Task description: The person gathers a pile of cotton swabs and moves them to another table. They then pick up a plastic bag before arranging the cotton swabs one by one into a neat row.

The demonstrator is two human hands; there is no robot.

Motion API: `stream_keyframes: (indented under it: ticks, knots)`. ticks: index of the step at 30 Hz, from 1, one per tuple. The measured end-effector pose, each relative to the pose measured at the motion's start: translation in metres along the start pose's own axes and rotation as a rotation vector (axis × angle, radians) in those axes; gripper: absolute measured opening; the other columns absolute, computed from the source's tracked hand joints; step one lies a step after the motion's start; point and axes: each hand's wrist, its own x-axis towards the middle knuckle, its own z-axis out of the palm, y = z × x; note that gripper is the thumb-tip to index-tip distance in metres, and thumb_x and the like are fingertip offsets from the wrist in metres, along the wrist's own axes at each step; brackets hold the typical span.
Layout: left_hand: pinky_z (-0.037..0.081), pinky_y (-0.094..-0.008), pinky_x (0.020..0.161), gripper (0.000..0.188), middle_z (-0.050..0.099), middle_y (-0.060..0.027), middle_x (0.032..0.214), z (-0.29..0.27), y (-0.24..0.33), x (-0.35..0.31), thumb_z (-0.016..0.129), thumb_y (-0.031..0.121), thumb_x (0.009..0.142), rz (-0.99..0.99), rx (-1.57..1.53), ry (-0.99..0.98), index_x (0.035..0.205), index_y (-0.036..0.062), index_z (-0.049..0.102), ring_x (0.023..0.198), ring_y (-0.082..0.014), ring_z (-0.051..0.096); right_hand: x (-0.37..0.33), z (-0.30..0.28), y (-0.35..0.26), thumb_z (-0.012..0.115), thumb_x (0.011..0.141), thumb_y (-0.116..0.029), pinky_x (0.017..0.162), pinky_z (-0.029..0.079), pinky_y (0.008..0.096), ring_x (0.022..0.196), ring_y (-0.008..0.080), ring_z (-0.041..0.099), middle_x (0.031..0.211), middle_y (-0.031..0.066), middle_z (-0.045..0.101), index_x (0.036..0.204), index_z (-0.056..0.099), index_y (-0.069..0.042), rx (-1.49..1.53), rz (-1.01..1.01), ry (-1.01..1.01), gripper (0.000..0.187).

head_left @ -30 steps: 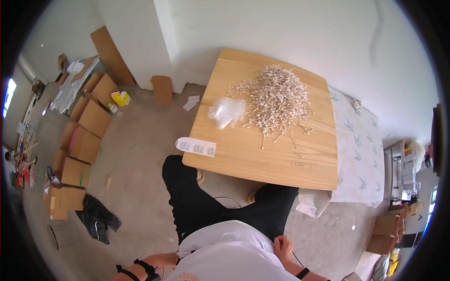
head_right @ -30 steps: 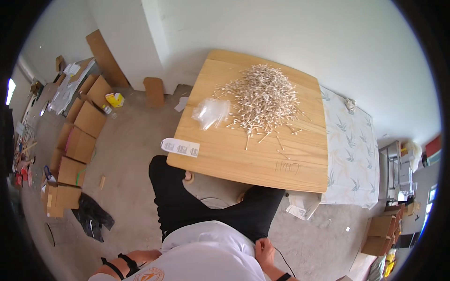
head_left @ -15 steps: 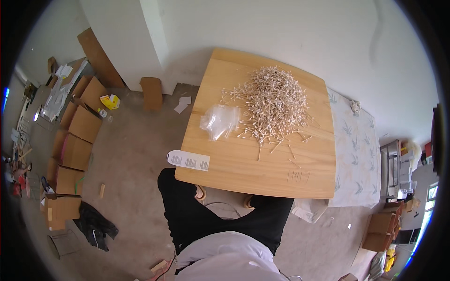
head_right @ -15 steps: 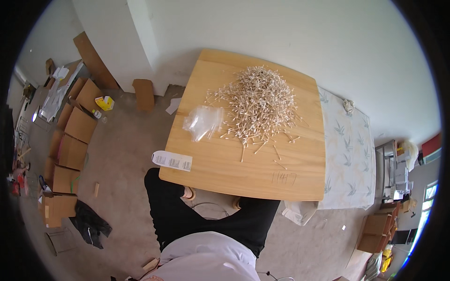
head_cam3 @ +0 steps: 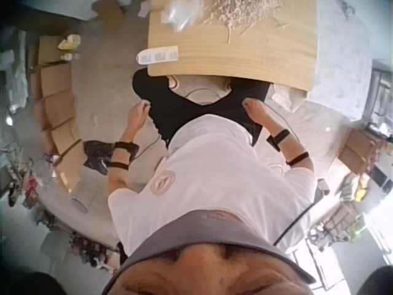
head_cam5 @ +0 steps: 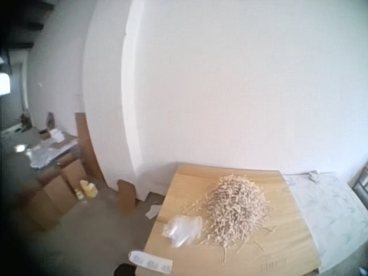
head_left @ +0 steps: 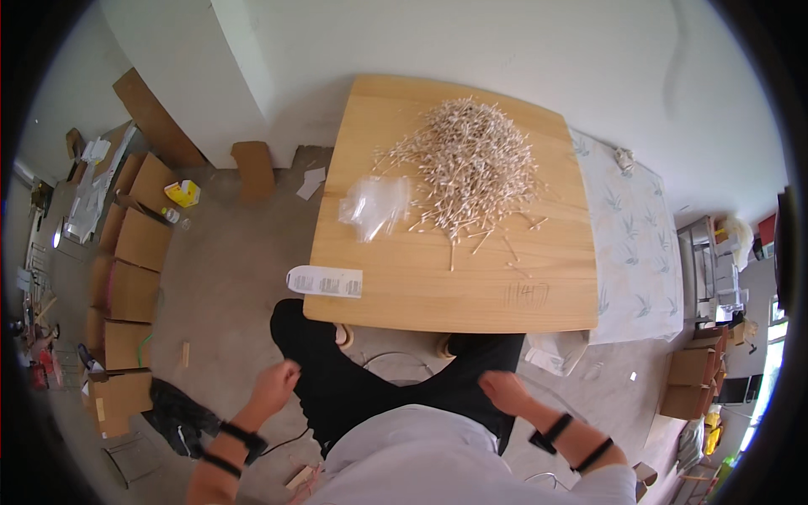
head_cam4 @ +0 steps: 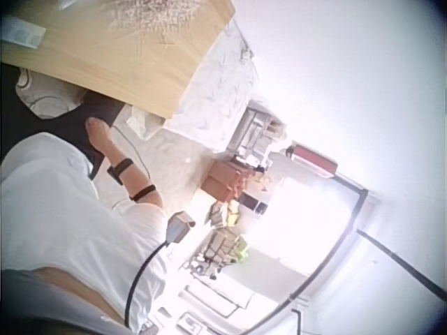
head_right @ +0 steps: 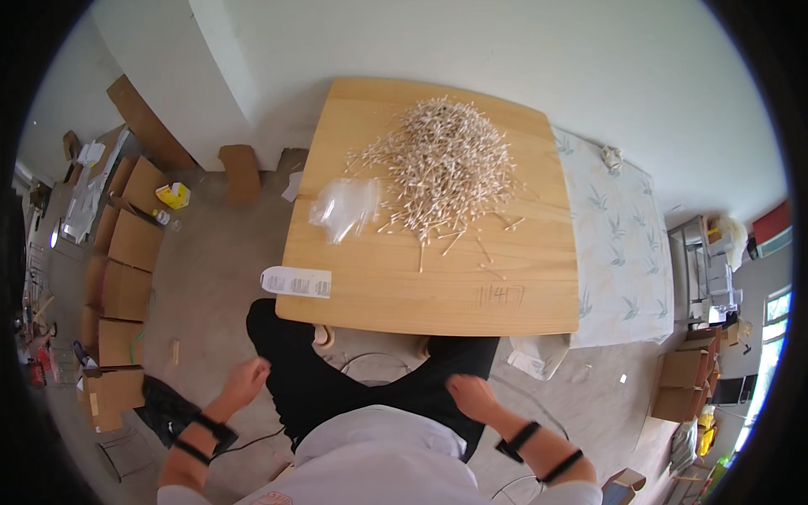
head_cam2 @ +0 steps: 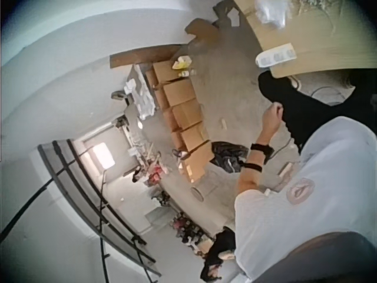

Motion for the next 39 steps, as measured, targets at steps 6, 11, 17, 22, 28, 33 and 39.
stream_keyframes:
  ticks: [6, 11, 17, 22, 28, 33, 39]
  knots:
    - [0.050, -0.0401, 0.083, 0.020, 0.065, -0.0118, 0.104, 0.068, 0.056, 0.086, 0.063, 0.020, 0.085, 0.554, 0.047, -0.266, 0.098, 0.0048, 0.063, 0.100, -0.0311, 0.061, 0.154, 0.146, -0.029, 0.059, 0.088, -0.024, 0.097, 0.045, 0.0423, 0.111, 0.0345, 0.060, 0.116, 0.0214, 0.063, 0.120, 0.060, -0.004, -0.042, -0.355, -0.273, 0.038]
    - [0.036, -0.0465, 0.106, 0.048, 0.050, -0.0083, 0.137, 0.024, 0.061, 0.120, 0.065, 0.034, 0.085, 0.868, 0.460, 0.047, 0.123, 0.0056, 0.057, 0.131, -0.0282, 0.041, 0.184, 0.189, -0.053, 0.055, 0.089, -0.037, 0.102, 0.041, 0.0448, 0.119, 0.0380, 0.054, 0.123, 0.0224, 0.059, 0.125, 0.058, -0.005, 0.150, -0.159, -0.919, 0.048]
    - [0.018, -0.0516, 0.115, 0.082, 0.020, -0.0081, 0.157, 0.017, 0.063, 0.142, 0.062, 0.052, 0.081, 0.485, 0.618, -0.162, 0.144, 0.0068, 0.037, 0.145, -0.0305, 0.016, 0.179, 0.209, -0.046, 0.055, 0.090, -0.035, 0.101, 0.041, 0.0454, 0.118, 0.0383, 0.054, 0.121, 0.0233, 0.060, 0.125, 0.058, -0.005, 0.231, -0.221, -0.841, 0.046]
    - [0.015, -0.0533, 0.116, 0.086, 0.021, -0.0108, 0.157, 0.028, 0.066, 0.146, 0.066, 0.050, 0.079, 0.483, 0.585, -0.121, 0.144, 0.0036, 0.035, 0.145, -0.0330, 0.016, 0.175, 0.222, -0.026, 0.055, 0.089, -0.031, 0.099, 0.043, 0.0459, 0.113, 0.0400, 0.057, 0.119, 0.0236, 0.061, 0.122, 0.060, -0.006, 0.311, -0.241, -0.814, 0.041]
    - [0.011, -0.0536, 0.117, 0.093, 0.018, -0.0122, 0.157, 0.039, 0.059, 0.139, 0.073, 0.043, 0.077, 0.485, 0.504, -0.012, 0.147, 0.0019, 0.026, 0.146, -0.0347, 0.012, 0.161, 0.205, -0.034, 0.055, 0.086, -0.025, 0.095, 0.047, 0.0443, 0.109, 0.0387, 0.060, 0.116, 0.0211, 0.064, 0.121, 0.062, -0.007, 0.232, -0.235, -0.637, 0.039]
    - [0.010, -0.0522, 0.118, 0.095, 0.013, -0.0112, 0.158, 0.039, 0.064, 0.135, 0.074, 0.039, 0.077, 0.501, 0.534, 0.040, 0.148, 0.0026, 0.023, 0.146, -0.0333, 0.010, 0.143, 0.187, -0.032, 0.053, 0.091, -0.026, 0.093, 0.047, 0.0455, 0.106, 0.0393, 0.060, 0.113, 0.0200, 0.065, 0.125, 0.059, -0.012, 0.146, -0.199, -0.520, 0.037]
    - [0.012, -0.0509, 0.118, 0.098, 0.012, -0.0084, 0.159, 0.034, 0.062, 0.128, 0.075, 0.039, 0.075, 0.506, 0.617, 0.052, 0.150, 0.0056, 0.021, 0.147, -0.0301, 0.010, 0.124, 0.152, -0.056, 0.059, 0.087, -0.025, 0.087, 0.050, 0.0450, 0.100, 0.0367, 0.064, 0.106, 0.0171, 0.068, 0.110, 0.067, -0.011, 0.032, -0.131, -0.180, 0.028]
